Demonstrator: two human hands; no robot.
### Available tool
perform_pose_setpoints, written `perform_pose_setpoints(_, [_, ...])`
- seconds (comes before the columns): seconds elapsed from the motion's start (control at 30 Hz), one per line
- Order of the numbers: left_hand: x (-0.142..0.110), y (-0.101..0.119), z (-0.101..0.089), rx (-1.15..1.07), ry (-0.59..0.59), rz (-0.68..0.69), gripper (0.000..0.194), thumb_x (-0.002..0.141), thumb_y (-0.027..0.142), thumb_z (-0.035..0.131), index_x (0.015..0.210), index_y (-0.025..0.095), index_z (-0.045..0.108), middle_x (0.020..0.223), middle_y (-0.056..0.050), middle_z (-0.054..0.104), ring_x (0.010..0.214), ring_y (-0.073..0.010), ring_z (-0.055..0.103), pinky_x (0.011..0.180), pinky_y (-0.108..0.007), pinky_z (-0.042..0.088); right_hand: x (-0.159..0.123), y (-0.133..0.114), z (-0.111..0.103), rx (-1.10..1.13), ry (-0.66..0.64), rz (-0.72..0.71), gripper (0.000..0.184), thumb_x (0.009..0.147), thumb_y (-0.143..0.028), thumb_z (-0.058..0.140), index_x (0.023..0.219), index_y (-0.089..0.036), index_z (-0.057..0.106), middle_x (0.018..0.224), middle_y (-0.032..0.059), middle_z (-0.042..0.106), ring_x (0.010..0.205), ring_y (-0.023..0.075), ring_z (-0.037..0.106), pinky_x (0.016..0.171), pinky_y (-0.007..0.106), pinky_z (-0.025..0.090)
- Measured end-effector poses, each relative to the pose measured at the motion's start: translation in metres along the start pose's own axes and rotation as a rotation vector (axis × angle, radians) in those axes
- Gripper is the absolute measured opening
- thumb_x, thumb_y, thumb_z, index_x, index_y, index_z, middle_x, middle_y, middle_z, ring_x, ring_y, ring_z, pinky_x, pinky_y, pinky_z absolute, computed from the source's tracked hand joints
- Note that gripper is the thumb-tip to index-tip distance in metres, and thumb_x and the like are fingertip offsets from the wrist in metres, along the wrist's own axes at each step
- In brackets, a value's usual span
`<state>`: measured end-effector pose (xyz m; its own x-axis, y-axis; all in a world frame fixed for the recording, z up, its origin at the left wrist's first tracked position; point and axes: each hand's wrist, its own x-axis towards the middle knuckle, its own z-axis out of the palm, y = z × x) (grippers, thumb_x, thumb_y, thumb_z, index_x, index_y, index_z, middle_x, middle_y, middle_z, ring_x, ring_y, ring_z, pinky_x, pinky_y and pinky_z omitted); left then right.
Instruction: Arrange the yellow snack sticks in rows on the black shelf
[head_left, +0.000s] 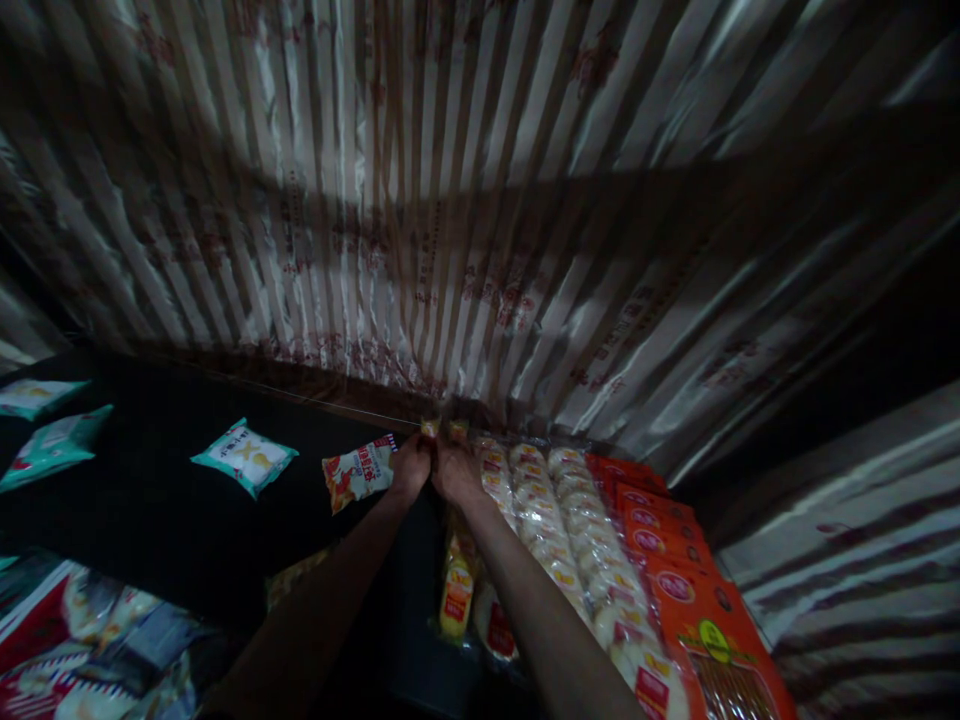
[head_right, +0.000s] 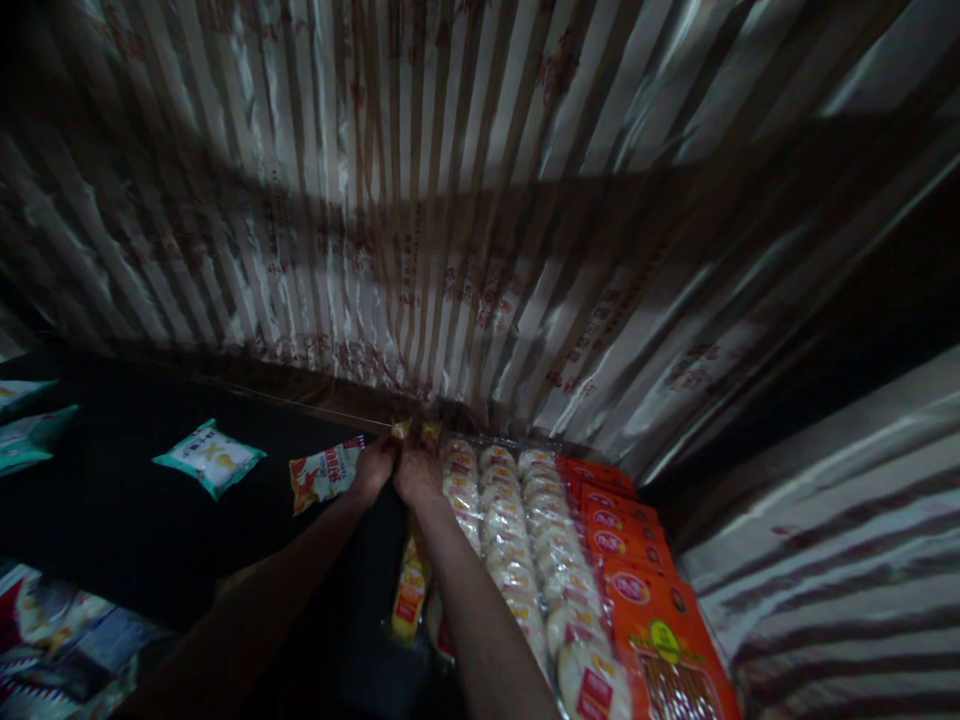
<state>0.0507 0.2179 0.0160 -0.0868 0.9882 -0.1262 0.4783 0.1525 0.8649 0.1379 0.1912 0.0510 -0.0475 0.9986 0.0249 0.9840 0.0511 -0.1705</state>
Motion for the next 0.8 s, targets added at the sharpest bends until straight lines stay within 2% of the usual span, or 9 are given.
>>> perform_pose_setpoints(0.13, [0.003, 0.0, 0.005, -0.001, 0.003, 0.002, 0.028, 0.085, 0.017, 0.04, 0.097, 0.018, 0.066, 0.105, -0.011, 0.069, 0.098, -0.023, 0.062, 0.085, -0.031, 0.043, 0.004, 0.002, 0.003, 0.004, 0.004, -0.017, 0.038, 0.087, -0.02, 0.038, 0.121, -0.013, 0.053, 0.115, 0.0182, 0.063, 0.115, 0.0303, 0.05, 0.096, 0.043, 0.033])
perform_pose_setpoints(0.27, [0.007, -0.004, 0.01, -0.05, 0.006, 0.021, 0.028, 0.085, 0.016, 0.04, 0.096, 0.019, 0.066, 0.105, -0.009, 0.069, 0.098, -0.0207, 0.062, 0.084, -0.028, 0.043, 0.006, 0.003, 0.006, 0.01, 0.03, -0.014, 0.033, 0.088, -0.02, 0.036, 0.113, -0.015, 0.058, 0.115, 0.0149, 0.063, 0.114, 0.0294, 0.05, 0.095, 0.043, 0.033])
perform_pose_setpoints(0.4, [0.01, -0.006, 0.013, -0.041, -0.018, 0.048, 0.029, 0.084, 0.013, 0.038, 0.097, 0.017, 0.064, 0.102, -0.01, 0.069, 0.094, -0.0191, 0.063, 0.081, -0.027, 0.044, 0.008, 0.003, 0.007, 0.008, 0.008, -0.006, 0.034, 0.087, -0.018, 0.039, 0.114, -0.016, 0.059, 0.115, 0.0149, 0.063, 0.115, 0.0281, 0.048, 0.095, 0.042, 0.033])
perform_pose_setpoints(0.6, [0.013, -0.01, 0.02, -0.077, 0.017, 0.114, 0.026, 0.082, 0.009, 0.042, 0.094, 0.017, 0.064, 0.096, -0.009, 0.07, 0.09, -0.0176, 0.063, 0.08, -0.026, 0.044, 0.008, 0.007, 0.005, 0.003, 0.006, -0.029, 0.031, 0.088, -0.018, 0.039, 0.109, -0.016, 0.062, 0.109, 0.0139, 0.065, 0.112, 0.0259, 0.05, 0.095, 0.04, 0.032])
perform_pose_setpoints(0.7, [0.013, -0.012, 0.022, -0.074, 0.028, 0.147, 0.024, 0.082, 0.009, 0.043, 0.092, 0.017, 0.063, 0.092, -0.008, 0.07, 0.087, -0.0167, 0.064, 0.08, -0.025, 0.044, 0.008, 0.01, 0.003, 0.032, 0.039, -0.051, 0.029, 0.087, -0.018, 0.04, 0.103, -0.017, 0.065, 0.107, 0.0127, 0.066, 0.11, 0.025, 0.052, 0.095, 0.039, 0.033])
perform_pose_setpoints(0.8, [0.012, -0.013, 0.024, -0.071, 0.035, 0.19, 0.023, 0.085, 0.016, 0.043, 0.099, 0.016, 0.061, 0.096, -0.01, 0.069, 0.089, -0.018, 0.064, 0.08, -0.027, 0.044, 0.009, 0.015, 0.001, 0.064, 0.096, -0.061, 0.029, 0.086, -0.015, 0.04, 0.097, -0.017, 0.066, 0.104, 0.0108, 0.066, 0.104, 0.0217, 0.054, 0.095, 0.034, 0.033])
